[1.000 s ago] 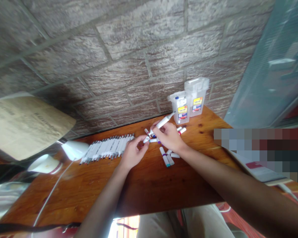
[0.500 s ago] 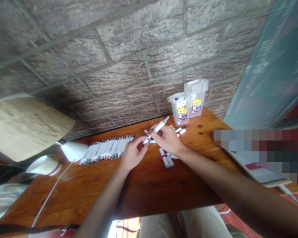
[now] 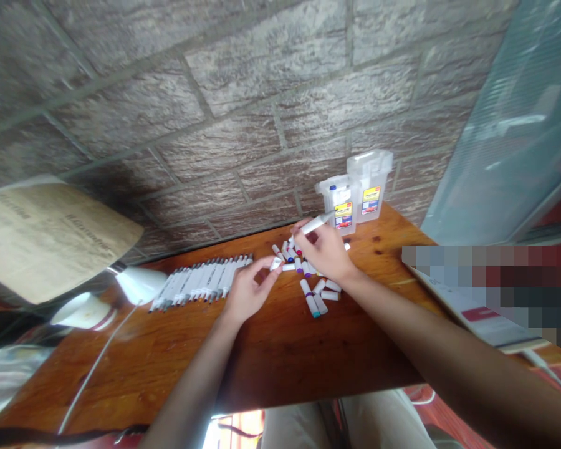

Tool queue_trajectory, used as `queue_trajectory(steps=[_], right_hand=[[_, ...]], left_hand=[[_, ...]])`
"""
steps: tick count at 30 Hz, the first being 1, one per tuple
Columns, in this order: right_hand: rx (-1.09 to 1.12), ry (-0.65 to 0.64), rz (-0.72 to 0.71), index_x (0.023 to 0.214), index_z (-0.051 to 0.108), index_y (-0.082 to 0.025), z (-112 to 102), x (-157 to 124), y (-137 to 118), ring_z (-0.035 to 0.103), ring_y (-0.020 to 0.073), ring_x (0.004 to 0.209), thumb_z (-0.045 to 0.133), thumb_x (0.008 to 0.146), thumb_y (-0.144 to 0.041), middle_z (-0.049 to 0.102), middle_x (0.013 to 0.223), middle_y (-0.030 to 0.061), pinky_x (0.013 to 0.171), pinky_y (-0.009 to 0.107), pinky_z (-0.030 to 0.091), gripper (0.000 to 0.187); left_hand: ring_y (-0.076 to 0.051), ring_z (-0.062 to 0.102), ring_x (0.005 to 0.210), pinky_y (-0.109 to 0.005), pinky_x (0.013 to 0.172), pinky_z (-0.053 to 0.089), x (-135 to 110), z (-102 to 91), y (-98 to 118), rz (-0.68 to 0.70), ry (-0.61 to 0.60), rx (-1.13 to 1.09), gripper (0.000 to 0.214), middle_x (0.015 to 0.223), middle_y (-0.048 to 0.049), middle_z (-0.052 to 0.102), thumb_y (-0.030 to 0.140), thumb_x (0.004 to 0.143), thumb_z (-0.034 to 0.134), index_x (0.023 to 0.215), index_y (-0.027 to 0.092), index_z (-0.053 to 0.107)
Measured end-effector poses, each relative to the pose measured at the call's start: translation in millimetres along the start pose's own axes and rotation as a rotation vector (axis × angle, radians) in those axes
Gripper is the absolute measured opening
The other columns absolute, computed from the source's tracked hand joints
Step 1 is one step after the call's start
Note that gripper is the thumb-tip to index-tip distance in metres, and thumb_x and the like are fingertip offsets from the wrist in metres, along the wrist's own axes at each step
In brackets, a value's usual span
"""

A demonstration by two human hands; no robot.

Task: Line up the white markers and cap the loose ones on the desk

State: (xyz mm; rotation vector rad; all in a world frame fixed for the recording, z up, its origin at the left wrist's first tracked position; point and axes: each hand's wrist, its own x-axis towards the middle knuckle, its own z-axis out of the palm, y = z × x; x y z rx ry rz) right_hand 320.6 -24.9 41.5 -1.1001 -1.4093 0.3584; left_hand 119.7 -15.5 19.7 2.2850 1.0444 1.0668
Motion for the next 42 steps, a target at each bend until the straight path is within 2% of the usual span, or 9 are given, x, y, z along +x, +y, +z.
queue_trajectory(steps=[4, 12, 23, 27, 31, 34, 37, 39, 42], right_hand=[[0.073, 0.111, 0.079, 0.082, 0.068, -0.017, -4, 6, 5, 0.062, 0.0134, 0.065, 0.057, 0.082, -0.023, 0.071, 0.076, 0.0017, 0.062, 0.024, 0.046, 0.013], [0.049, -0.107, 0.028, 0.082, 0.069, -0.018, 7, -11, -10, 0.063, 0.0131, 0.065, 0.059, 0.081, -0.020, 0.072, 0.077, 0.0008, 0.064, 0.024, 0.046, 0.010], [0.044, -0.149, -0.007, 0.083, 0.068, -0.017, 5, -12, -13, 0.060, 0.0112, 0.060, 0.059, 0.081, -0.023, 0.069, 0.071, -0.0005, 0.062, 0.021, 0.045, 0.011], [0.021, -0.197, -0.052, 0.081, 0.067, -0.018, 6, -15, -15, 0.059, 0.0105, 0.058, 0.060, 0.080, -0.020, 0.067, 0.068, -0.0024, 0.063, 0.021, 0.044, 0.007], [-0.026, -0.216, -0.126, 0.085, 0.067, -0.020, 6, -14, -15, 0.064, 0.0132, 0.068, 0.058, 0.085, -0.022, 0.071, 0.080, 0.0004, 0.069, 0.023, 0.046, 0.009], [-0.056, -0.148, -0.187, 0.087, 0.068, -0.020, 1, -7, -8, 0.066, 0.0165, 0.082, 0.056, 0.086, -0.021, 0.073, 0.090, 0.0035, 0.078, 0.026, 0.048, 0.013], [-0.056, 0.022, -0.053, 0.085, 0.068, -0.018, -6, 5, 3, 0.063, 0.0144, 0.066, 0.055, 0.086, -0.023, 0.072, 0.080, 0.0028, 0.067, 0.025, 0.047, 0.014], [-0.040, 0.106, 0.024, 0.086, 0.069, -0.017, -9, 9, 8, 0.062, 0.0140, 0.064, 0.055, 0.086, -0.026, 0.072, 0.081, 0.0034, 0.065, 0.025, 0.047, 0.016], [0.008, 0.113, 0.044, 0.086, 0.069, -0.017, -6, 7, 8, 0.063, 0.0143, 0.066, 0.055, 0.086, -0.028, 0.072, 0.083, 0.0036, 0.064, 0.025, 0.048, 0.018]], left_hand=[[-0.018, 0.072, 0.090, -0.026, 0.083, 0.055, 0, -0.2, -2, -0.013, 0.047, 0.016, 0.021, 0.102, -0.0039, 0.077, 0.034, 0.089, 0.065, 0.104, 0.020, 0.072], [-0.018, 0.071, 0.085, -0.027, 0.080, 0.055, 0, -2.0, -3, -0.009, 0.037, 0.046, 0.021, 0.099, -0.0041, 0.077, 0.036, 0.088, 0.066, 0.101, 0.020, 0.071], [-0.014, 0.067, 0.069, -0.023, 0.065, 0.052, 1, 0.2, -1, 0.009, 0.028, 0.076, 0.018, 0.088, -0.0017, 0.076, 0.033, 0.086, 0.068, 0.098, 0.020, 0.070], [-0.015, 0.068, 0.075, -0.024, 0.071, 0.053, 1, -0.6, -3, 0.010, 0.033, 0.056, 0.018, 0.092, -0.0028, 0.076, 0.033, 0.086, 0.068, 0.097, 0.019, 0.070], [-0.015, 0.068, 0.076, -0.024, 0.073, 0.054, 1, -2.8, -1, 0.015, 0.042, 0.042, 0.018, 0.092, -0.0028, 0.076, 0.034, 0.086, 0.068, 0.096, 0.019, 0.070], [-0.014, 0.068, 0.073, -0.024, 0.071, 0.054, 0, -5.1, 2, 0.011, 0.046, 0.006, 0.018, 0.092, -0.0031, 0.076, 0.034, 0.085, 0.069, 0.095, 0.019, 0.071], [-0.015, 0.069, 0.075, -0.024, 0.070, 0.054, 0, -6.2, 5, -0.001, 0.067, -0.025, 0.018, 0.092, -0.0039, 0.077, 0.033, 0.083, 0.071, 0.094, 0.019, 0.071], [-0.015, 0.069, 0.073, -0.024, 0.068, 0.054, 0, -6.1, 5, -0.013, 0.092, -0.021, 0.019, 0.091, -0.0039, 0.077, 0.034, 0.083, 0.072, 0.093, 0.019, 0.072], [-0.014, 0.068, 0.071, -0.024, 0.067, 0.055, 0, -6.0, 5, -0.016, 0.106, -0.023, 0.020, 0.090, -0.0038, 0.077, 0.035, 0.082, 0.072, 0.092, 0.018, 0.072]])
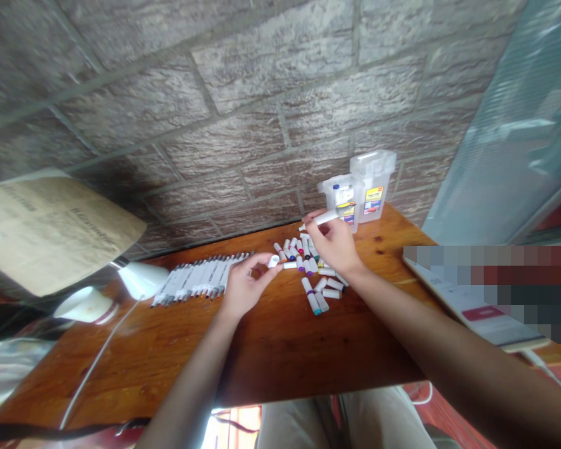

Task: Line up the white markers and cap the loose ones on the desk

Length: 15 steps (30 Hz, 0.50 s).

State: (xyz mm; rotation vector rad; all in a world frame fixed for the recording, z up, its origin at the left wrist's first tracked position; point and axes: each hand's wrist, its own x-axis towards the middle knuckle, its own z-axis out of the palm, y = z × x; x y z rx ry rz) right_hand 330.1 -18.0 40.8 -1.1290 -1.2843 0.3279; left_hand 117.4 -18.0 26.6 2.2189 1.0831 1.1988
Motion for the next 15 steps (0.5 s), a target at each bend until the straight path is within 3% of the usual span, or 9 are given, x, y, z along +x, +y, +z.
queue_trajectory(steps=[6, 15], right_hand=[[-0.023, -0.180, -0.029, 0.089, 0.070, -0.018, 13, -18, -3, 0.063, 0.0141, 0.065, 0.056, 0.090, -0.038, 0.071, 0.077, 0.0033, 0.065, 0.025, 0.047, 0.025], [-0.004, -0.146, 0.051, 0.075, 0.066, -0.017, 11, -14, -6, 0.058, 0.0128, 0.058, 0.054, 0.091, -0.050, 0.066, 0.066, 0.0021, 0.058, 0.023, 0.044, 0.039]], left_hand=[[-0.013, 0.067, 0.072, -0.023, 0.068, 0.054, -1, -0.2, 1, 0.034, -0.028, -0.028, 0.020, 0.089, -0.0031, 0.076, 0.035, 0.082, 0.072, 0.094, 0.019, 0.071], [-0.013, 0.066, 0.068, -0.022, 0.065, 0.054, -1, 3.7, 0, 0.034, -0.051, -0.005, 0.022, 0.084, -0.0021, 0.075, 0.037, 0.082, 0.072, 0.095, 0.020, 0.071]])
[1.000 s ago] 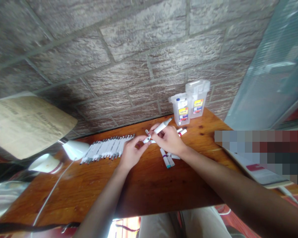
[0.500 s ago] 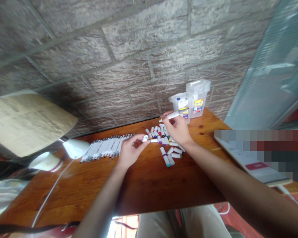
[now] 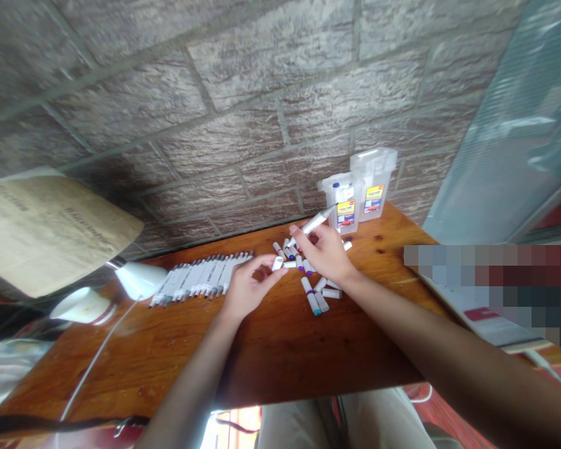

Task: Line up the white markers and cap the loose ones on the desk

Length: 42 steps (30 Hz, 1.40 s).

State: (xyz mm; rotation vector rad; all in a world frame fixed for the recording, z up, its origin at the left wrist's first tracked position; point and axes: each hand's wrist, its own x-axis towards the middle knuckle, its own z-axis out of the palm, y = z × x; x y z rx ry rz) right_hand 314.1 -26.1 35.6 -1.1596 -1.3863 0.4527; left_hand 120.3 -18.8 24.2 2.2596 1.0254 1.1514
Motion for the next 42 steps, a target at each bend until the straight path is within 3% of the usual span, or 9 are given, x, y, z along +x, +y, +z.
queue_trajectory(steps=[17, 19, 22, 26, 29, 34, 42], right_hand=[[0.168, -0.154, -0.052, 0.086, 0.069, -0.018, 3, -6, -3, 0.066, 0.0139, 0.071, 0.057, 0.088, -0.031, 0.072, 0.081, 0.0016, 0.068, 0.024, 0.049, 0.018], [0.119, -0.130, -0.063, 0.086, 0.069, -0.017, 2, -5, -3, 0.065, 0.0141, 0.070, 0.057, 0.088, -0.031, 0.071, 0.080, 0.0022, 0.068, 0.024, 0.048, 0.019], [0.048, 0.004, -0.059, 0.090, 0.070, -0.016, -3, 3, 0, 0.063, 0.0143, 0.069, 0.056, 0.089, -0.033, 0.071, 0.080, 0.0040, 0.068, 0.026, 0.047, 0.022], [0.088, 0.132, 0.042, 0.090, 0.070, -0.014, -11, 16, 7, 0.058, 0.0141, 0.062, 0.055, 0.090, -0.044, 0.066, 0.070, 0.0029, 0.060, 0.026, 0.044, 0.033], [0.102, 0.120, 0.085, 0.086, 0.070, -0.015, -10, 14, 6, 0.056, 0.0141, 0.058, 0.057, 0.088, -0.047, 0.062, 0.063, 0.0013, 0.056, 0.025, 0.042, 0.035], [0.077, 0.026, 0.026, 0.086, 0.071, -0.017, 0, 2, 3, 0.060, 0.0146, 0.062, 0.057, 0.088, -0.043, 0.067, 0.070, 0.0026, 0.062, 0.026, 0.045, 0.030], [0.078, 0.078, 0.098, 0.080, 0.069, -0.015, -4, 8, 5, 0.056, 0.0138, 0.058, 0.055, 0.089, -0.049, 0.060, 0.060, 0.0008, 0.057, 0.025, 0.041, 0.037]], left_hand=[[-0.014, 0.067, 0.070, -0.022, 0.066, 0.053, -1, 0.9, 0, -0.004, -0.040, 0.027, 0.018, 0.086, -0.0023, 0.075, 0.034, 0.086, 0.069, 0.096, 0.020, 0.071], [-0.013, 0.067, 0.071, -0.022, 0.067, 0.053, -1, 0.7, 1, 0.006, -0.047, 0.025, 0.017, 0.086, -0.0023, 0.075, 0.033, 0.086, 0.068, 0.096, 0.020, 0.071], [-0.012, 0.065, 0.070, -0.021, 0.068, 0.053, -1, -0.2, 2, 0.030, -0.027, 0.014, 0.015, 0.087, -0.0022, 0.075, 0.031, 0.087, 0.068, 0.095, 0.019, 0.071], [-0.011, 0.064, 0.068, -0.021, 0.067, 0.052, -1, -0.2, 2, 0.046, -0.013, 0.013, 0.015, 0.086, -0.0020, 0.075, 0.030, 0.086, 0.069, 0.094, 0.018, 0.071], [-0.012, 0.065, 0.068, -0.021, 0.067, 0.052, -2, 0.7, 2, 0.041, -0.015, 0.014, 0.016, 0.087, -0.0025, 0.075, 0.031, 0.087, 0.067, 0.096, 0.018, 0.071], [-0.013, 0.066, 0.072, -0.022, 0.068, 0.051, -2, -0.5, -1, 0.038, -0.016, 0.027, 0.017, 0.091, -0.0028, 0.075, 0.032, 0.089, 0.066, 0.099, 0.019, 0.071], [-0.014, 0.062, 0.076, -0.023, 0.069, 0.049, 3, -1.9, 1, 0.081, -0.077, 0.094, 0.018, 0.090, -0.0044, 0.070, 0.032, 0.090, 0.063, 0.101, 0.018, 0.069]])
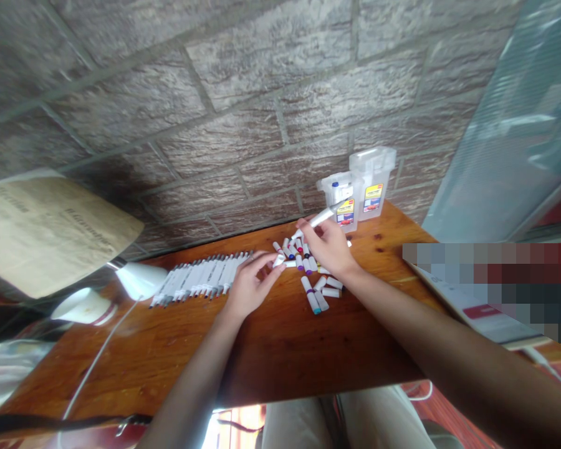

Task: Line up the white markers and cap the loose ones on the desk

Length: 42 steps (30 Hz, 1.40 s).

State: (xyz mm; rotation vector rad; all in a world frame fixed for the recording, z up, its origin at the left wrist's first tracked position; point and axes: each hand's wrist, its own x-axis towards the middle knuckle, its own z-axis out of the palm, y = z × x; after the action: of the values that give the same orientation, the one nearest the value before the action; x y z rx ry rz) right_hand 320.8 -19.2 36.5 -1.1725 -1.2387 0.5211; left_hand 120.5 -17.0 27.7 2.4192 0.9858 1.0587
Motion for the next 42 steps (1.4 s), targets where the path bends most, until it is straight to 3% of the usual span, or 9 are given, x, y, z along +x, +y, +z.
queue_trajectory(steps=[5, 9, 17, 24, 29, 35, 42], right_hand=[[0.015, 0.017, -0.002, 0.081, 0.069, -0.015, -1, 1, -1, 0.055, 0.0132, 0.058, 0.056, 0.088, -0.050, 0.059, 0.060, 0.0003, 0.057, 0.025, 0.040, 0.038], [0.007, 0.013, 0.000, 0.081, 0.069, -0.015, 0, 1, -1, 0.056, 0.0136, 0.059, 0.055, 0.089, -0.049, 0.060, 0.061, 0.0005, 0.059, 0.025, 0.041, 0.038], [-0.018, 0.013, -0.034, 0.080, 0.068, -0.016, 1, 0, 1, 0.055, 0.0130, 0.058, 0.055, 0.089, -0.048, 0.060, 0.061, 0.0000, 0.059, 0.025, 0.040, 0.036], [-0.048, -0.003, -0.040, 0.076, 0.066, -0.016, 3, -3, 2, 0.053, 0.0119, 0.057, 0.054, 0.089, -0.048, 0.059, 0.060, -0.0006, 0.058, 0.024, 0.038, 0.036], [-0.088, -0.039, -0.048, 0.071, 0.064, -0.016, 3, -5, -1, 0.050, 0.0115, 0.056, 0.053, 0.090, -0.048, 0.057, 0.059, -0.0006, 0.057, 0.024, 0.036, 0.038], [-0.071, -0.069, -0.045, 0.076, 0.065, -0.017, 3, -7, -3, 0.053, 0.0129, 0.057, 0.052, 0.090, -0.049, 0.060, 0.061, 0.0007, 0.057, 0.025, 0.037, 0.038], [-0.084, -0.076, -0.057, 0.064, 0.057, -0.017, 2, -7, -5, 0.048, 0.0111, 0.054, 0.053, 0.090, -0.048, 0.052, 0.055, -0.0017, 0.056, 0.024, 0.034, 0.041]], left_hand=[[-0.014, 0.062, 0.078, -0.024, 0.071, 0.049, -1, 3.7, -6, -0.004, -0.058, -0.022, 0.023, 0.093, -0.0041, 0.069, 0.033, 0.089, 0.065, 0.107, 0.019, 0.068], [-0.013, 0.063, 0.072, -0.023, 0.067, 0.048, -4, 7.5, -11, -0.113, -0.110, -0.057, 0.020, 0.086, -0.0016, 0.070, 0.037, 0.086, 0.068, 0.093, 0.019, 0.066], [-0.015, 0.064, 0.077, -0.025, 0.071, 0.046, -2, 9.1, -9, -0.042, -0.300, -0.012, 0.013, 0.086, -0.0015, 0.072, 0.031, 0.090, 0.063, 0.087, 0.020, 0.069], [-0.013, 0.062, 0.071, -0.024, 0.068, 0.045, -4, 9.2, -5, -0.076, -0.306, -0.039, 0.021, 0.081, -0.0015, 0.070, 0.038, 0.089, 0.064, 0.082, 0.018, 0.067], [-0.012, 0.058, 0.065, -0.023, 0.063, 0.044, -6, 7.4, -8, -0.073, -0.396, -0.039, 0.020, 0.078, -0.0005, 0.068, 0.037, 0.089, 0.064, 0.085, 0.018, 0.067], [-0.015, 0.065, 0.077, -0.025, 0.073, 0.047, -5, 6.0, -12, -0.057, -0.372, 0.013, 0.015, 0.086, -0.0019, 0.072, 0.029, 0.093, 0.057, 0.089, 0.020, 0.068], [-0.016, 0.067, 0.079, -0.026, 0.075, 0.048, -4, 6.2, -13, -0.068, -0.357, -0.002, 0.014, 0.089, -0.0026, 0.074, 0.028, 0.093, 0.057, 0.091, 0.020, 0.068]])
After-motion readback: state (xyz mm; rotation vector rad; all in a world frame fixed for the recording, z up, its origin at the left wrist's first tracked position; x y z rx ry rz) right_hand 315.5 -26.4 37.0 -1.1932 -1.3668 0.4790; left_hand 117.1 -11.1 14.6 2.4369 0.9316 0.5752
